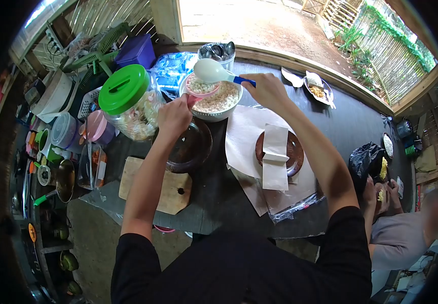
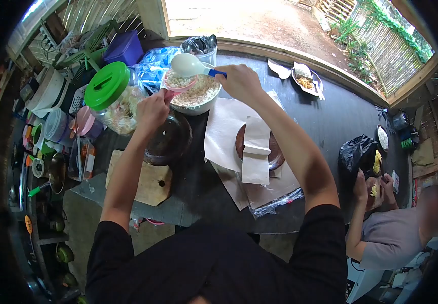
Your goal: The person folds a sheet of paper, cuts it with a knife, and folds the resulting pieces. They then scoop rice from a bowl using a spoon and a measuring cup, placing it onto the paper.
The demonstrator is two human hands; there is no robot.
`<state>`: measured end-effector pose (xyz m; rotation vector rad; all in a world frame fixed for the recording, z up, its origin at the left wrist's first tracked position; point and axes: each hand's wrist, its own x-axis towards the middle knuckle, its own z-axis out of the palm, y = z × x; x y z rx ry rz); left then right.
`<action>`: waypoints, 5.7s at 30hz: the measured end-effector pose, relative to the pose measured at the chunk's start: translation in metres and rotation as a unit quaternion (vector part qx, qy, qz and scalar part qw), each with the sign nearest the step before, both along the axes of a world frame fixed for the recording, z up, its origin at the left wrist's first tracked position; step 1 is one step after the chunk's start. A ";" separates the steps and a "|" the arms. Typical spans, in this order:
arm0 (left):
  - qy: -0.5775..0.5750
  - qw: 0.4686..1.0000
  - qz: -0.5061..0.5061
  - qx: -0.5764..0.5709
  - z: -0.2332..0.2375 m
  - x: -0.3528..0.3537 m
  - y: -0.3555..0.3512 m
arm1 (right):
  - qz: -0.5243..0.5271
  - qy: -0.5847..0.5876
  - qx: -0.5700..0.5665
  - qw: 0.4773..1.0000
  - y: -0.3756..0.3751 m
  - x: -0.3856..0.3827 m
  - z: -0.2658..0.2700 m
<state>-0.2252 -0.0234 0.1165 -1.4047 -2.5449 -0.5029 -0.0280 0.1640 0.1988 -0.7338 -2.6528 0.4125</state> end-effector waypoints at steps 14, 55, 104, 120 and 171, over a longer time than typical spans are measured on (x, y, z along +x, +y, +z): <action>0.026 1.000 -0.012 0.003 -0.004 -0.006 0.002 | 0.025 -0.036 -0.019 0.999 0.018 -0.011 -0.004; 0.020 1.000 -0.009 -0.011 -0.008 -0.003 0.001 | -0.026 -0.079 0.002 0.997 -0.005 0.014 -0.006; -0.006 0.999 0.002 -0.044 0.003 -0.010 0.004 | -0.035 -0.035 -0.032 0.998 -0.010 0.014 -0.012; -0.006 0.999 0.007 -0.041 0.013 -0.005 0.000 | -0.016 -0.054 -0.010 0.998 -0.015 0.006 -0.002; -0.083 0.994 -0.066 0.028 0.030 0.127 -0.050 | -0.101 0.392 -0.562 0.721 -0.147 0.074 -0.130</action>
